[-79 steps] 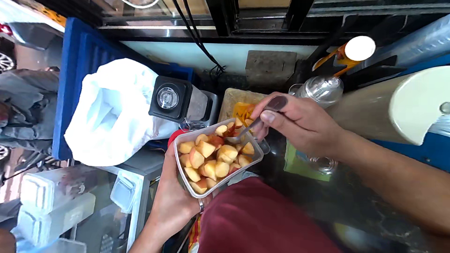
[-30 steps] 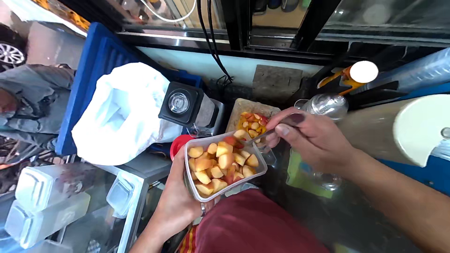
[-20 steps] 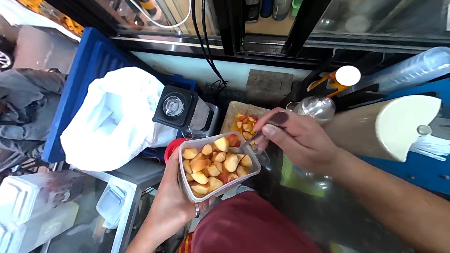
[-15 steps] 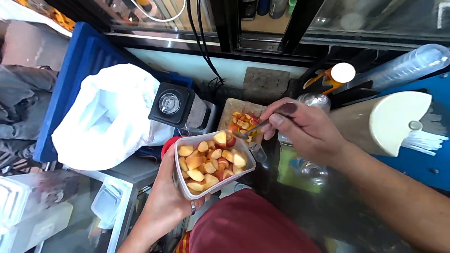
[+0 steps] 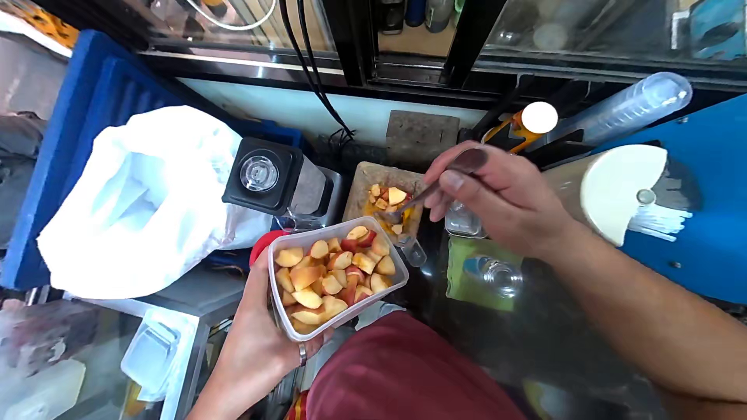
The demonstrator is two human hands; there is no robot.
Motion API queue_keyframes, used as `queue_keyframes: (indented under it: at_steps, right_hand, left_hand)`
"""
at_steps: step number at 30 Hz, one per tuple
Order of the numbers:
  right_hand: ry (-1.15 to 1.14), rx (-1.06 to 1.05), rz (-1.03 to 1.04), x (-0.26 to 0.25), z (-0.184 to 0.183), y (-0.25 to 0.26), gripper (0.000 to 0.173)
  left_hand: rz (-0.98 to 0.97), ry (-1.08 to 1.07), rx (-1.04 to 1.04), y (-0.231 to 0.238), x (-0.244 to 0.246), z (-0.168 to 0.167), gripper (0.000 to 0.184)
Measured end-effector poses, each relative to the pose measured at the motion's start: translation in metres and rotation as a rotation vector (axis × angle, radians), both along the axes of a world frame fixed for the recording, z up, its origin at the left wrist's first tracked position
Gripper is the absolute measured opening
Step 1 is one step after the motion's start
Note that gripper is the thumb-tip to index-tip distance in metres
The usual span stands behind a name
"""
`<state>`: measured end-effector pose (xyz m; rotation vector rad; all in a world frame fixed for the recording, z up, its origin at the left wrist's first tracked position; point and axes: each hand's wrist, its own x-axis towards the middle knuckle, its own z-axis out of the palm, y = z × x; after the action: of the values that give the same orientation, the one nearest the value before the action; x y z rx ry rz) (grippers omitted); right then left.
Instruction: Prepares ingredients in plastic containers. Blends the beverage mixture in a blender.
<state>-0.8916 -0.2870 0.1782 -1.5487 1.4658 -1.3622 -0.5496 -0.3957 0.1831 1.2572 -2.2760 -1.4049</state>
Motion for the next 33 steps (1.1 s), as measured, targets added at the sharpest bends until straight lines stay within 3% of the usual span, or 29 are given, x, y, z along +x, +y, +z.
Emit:
queue_keyframes:
  at_steps: [6,11,14,20,24,29,33]
  right_hand:
    - [-0.252,-0.071,-0.087,0.009,0.021,0.01,0.023]
    - [0.112,0.04,0.02,0.046,-0.01,0.013,0.027]
    - [0.162,0.036,-0.049,0.036,-0.003,0.012,0.027]
    - [-0.212,-0.096,-0.116,0.03,0.032,0.017,0.025]
    - [-0.412,0.018,-0.038,0.102,0.04,0.02,0.021]
    - [0.049,0.095,0.224,0.231,0.019,-0.011,0.016]
    - [0.491,-0.028,0.345,0.319,0.019,-0.05,0.01]
  left_hand:
    - [0.031,0.028,0.0,0.003,0.006,-0.007,0.126]
    - [0.028,0.017,-0.033,0.005,0.007,-0.006,0.127]
    - [0.021,0.035,-0.046,0.005,0.008,-0.007,0.127]
    - [0.005,0.112,-0.077,0.002,0.025,-0.024,0.129]
    - [0.07,0.35,-0.118,0.017,0.056,-0.06,0.132]
    - [0.252,0.471,-0.214,0.045,0.136,-0.093,0.13]
    - [0.336,0.455,-0.443,0.044,0.213,-0.077,0.119]
